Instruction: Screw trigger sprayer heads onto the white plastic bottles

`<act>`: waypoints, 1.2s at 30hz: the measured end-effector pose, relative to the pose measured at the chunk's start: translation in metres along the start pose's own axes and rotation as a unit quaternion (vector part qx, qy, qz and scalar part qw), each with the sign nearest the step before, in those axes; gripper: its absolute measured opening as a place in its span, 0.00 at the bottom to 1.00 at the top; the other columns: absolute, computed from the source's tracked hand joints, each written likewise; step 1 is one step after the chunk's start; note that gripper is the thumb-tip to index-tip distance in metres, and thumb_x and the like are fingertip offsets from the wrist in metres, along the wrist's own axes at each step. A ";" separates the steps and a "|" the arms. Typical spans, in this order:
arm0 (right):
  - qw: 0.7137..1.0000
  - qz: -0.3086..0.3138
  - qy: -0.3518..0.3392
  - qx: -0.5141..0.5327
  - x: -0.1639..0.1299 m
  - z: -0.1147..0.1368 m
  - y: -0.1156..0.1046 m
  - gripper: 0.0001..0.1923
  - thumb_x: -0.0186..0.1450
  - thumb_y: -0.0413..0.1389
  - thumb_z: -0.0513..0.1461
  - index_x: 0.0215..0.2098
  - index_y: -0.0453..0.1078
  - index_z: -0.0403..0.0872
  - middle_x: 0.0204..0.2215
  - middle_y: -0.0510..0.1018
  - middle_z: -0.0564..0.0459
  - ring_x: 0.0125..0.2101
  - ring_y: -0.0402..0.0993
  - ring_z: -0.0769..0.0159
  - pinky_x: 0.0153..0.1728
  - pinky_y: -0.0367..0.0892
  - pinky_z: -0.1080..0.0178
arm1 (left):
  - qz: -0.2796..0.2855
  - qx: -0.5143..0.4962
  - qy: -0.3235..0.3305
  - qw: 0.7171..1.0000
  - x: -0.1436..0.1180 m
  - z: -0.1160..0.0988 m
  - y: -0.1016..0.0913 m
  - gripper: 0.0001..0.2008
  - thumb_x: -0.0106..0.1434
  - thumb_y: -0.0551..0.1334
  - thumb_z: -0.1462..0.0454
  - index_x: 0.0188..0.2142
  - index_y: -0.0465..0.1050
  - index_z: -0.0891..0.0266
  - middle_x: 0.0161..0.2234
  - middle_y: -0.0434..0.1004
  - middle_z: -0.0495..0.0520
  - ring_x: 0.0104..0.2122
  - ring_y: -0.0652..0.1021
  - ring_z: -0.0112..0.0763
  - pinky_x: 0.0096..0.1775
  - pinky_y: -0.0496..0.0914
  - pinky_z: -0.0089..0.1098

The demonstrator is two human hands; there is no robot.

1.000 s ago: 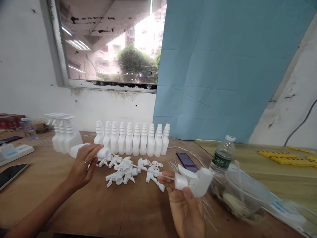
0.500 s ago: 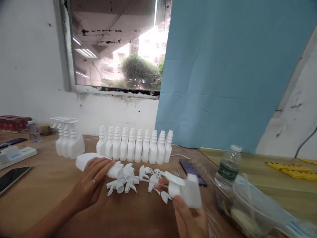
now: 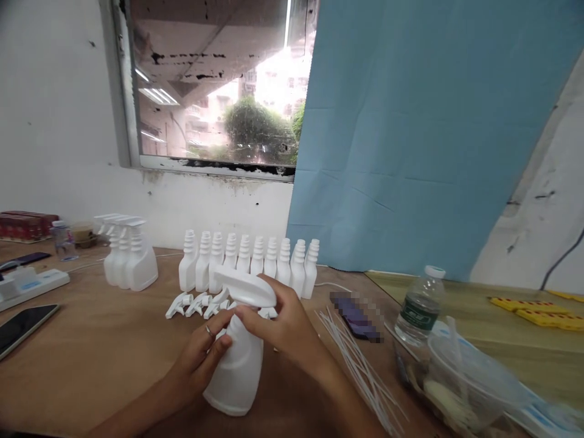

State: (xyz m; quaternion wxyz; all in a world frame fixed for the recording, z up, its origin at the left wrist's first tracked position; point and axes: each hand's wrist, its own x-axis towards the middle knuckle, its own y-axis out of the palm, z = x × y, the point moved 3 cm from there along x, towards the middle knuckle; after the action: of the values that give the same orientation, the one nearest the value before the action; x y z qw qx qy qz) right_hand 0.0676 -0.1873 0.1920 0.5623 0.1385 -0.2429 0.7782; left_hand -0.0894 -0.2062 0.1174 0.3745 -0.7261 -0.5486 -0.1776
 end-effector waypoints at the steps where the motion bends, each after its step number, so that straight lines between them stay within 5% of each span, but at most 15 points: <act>1: 1.000 0.013 0.004 0.000 0.005 -0.004 0.003 0.13 0.57 0.63 0.43 0.38 0.76 0.45 0.31 0.79 0.51 0.32 0.74 0.61 0.33 0.69 0.64 | -0.012 -0.028 -0.021 0.999 0.000 0.006 0.001 0.19 0.72 0.50 0.59 0.60 0.62 0.55 0.54 0.70 0.59 0.52 0.71 0.42 0.53 0.65 0.40; 7: 0.995 0.038 0.058 0.069 0.013 -0.023 0.009 0.15 0.55 0.65 0.44 0.37 0.75 0.43 0.31 0.79 0.50 0.34 0.75 0.60 0.34 0.69 0.62 | -0.033 -0.160 -0.100 0.982 0.004 0.024 -0.007 0.18 0.67 0.60 0.56 0.55 0.66 0.56 0.49 0.73 0.58 0.47 0.74 0.38 0.48 0.68 0.36; 12: 0.984 0.043 0.071 0.159 0.007 -0.028 0.017 0.16 0.56 0.65 0.44 0.40 0.75 0.43 0.35 0.81 0.48 0.37 0.76 0.59 0.38 0.70 0.60 | -0.082 -0.211 -0.030 0.974 0.024 -0.003 -0.032 0.22 0.63 0.64 0.57 0.54 0.63 0.55 0.51 0.70 0.57 0.49 0.72 0.37 0.48 0.68 0.33; 14: 0.976 0.029 0.069 0.203 0.005 -0.034 0.023 0.18 0.56 0.65 0.43 0.42 0.74 0.44 0.36 0.80 0.49 0.37 0.77 0.59 0.38 0.71 0.60 | -0.075 -0.218 -0.035 0.972 0.035 -0.016 -0.033 0.22 0.64 0.64 0.56 0.55 0.62 0.54 0.51 0.70 0.58 0.42 0.75 0.33 0.40 0.71 0.30; 18: 0.967 -0.005 0.058 0.247 0.000 -0.046 0.036 0.21 0.56 0.65 0.44 0.46 0.69 0.47 0.28 0.78 0.53 0.25 0.74 0.65 0.28 0.70 0.63 | -0.093 -0.232 -0.083 0.965 0.049 -0.028 -0.021 0.15 0.63 0.63 0.55 0.46 0.67 0.58 0.27 0.74 0.49 0.17 0.69 0.21 0.18 0.65 0.22; 23: 0.954 0.003 0.043 0.295 -0.005 -0.044 0.043 0.21 0.58 0.61 0.49 0.44 0.67 0.47 0.23 0.75 0.54 0.22 0.72 0.64 0.25 0.68 0.63 | -0.136 -0.222 -0.103 0.960 0.050 -0.026 -0.015 0.15 0.61 0.64 0.53 0.40 0.66 0.60 0.16 0.64 0.41 0.12 0.67 0.21 0.14 0.62 0.20; 29: 0.963 0.005 0.054 0.263 -0.002 -0.036 0.044 0.27 0.56 0.64 0.47 0.50 0.63 0.49 0.24 0.74 0.57 0.22 0.71 0.65 0.26 0.67 0.63 | -0.123 -0.240 -0.094 0.958 0.049 -0.025 -0.019 0.14 0.61 0.65 0.54 0.40 0.67 0.59 0.21 0.68 0.44 0.12 0.68 0.20 0.13 0.64 0.20; 32: 0.962 -0.014 0.062 0.267 -0.002 -0.032 0.046 0.29 0.57 0.64 0.48 0.53 0.62 0.49 0.21 0.73 0.58 0.20 0.69 0.66 0.25 0.66 0.64 | -0.113 -0.258 -0.084 0.956 0.049 -0.023 -0.020 0.13 0.62 0.64 0.55 0.40 0.67 0.59 0.36 0.75 0.51 0.14 0.70 0.19 0.13 0.65 0.21; 36: 0.962 -0.011 0.043 0.269 -0.002 -0.033 0.048 0.28 0.56 0.64 0.50 0.51 0.65 0.48 0.20 0.73 0.57 0.20 0.69 0.65 0.23 0.65 0.65 | -0.104 -0.263 -0.070 0.957 0.050 -0.022 -0.021 0.12 0.63 0.64 0.56 0.40 0.67 0.60 0.52 0.71 0.59 0.14 0.71 0.16 0.14 0.66 0.22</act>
State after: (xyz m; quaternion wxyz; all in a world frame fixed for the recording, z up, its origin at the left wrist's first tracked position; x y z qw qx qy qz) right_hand 0.0252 -0.1829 0.1526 0.5230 0.2534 0.0012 0.8138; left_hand -0.0885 -0.1868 0.1727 0.1106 -0.7482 -0.5800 -0.3026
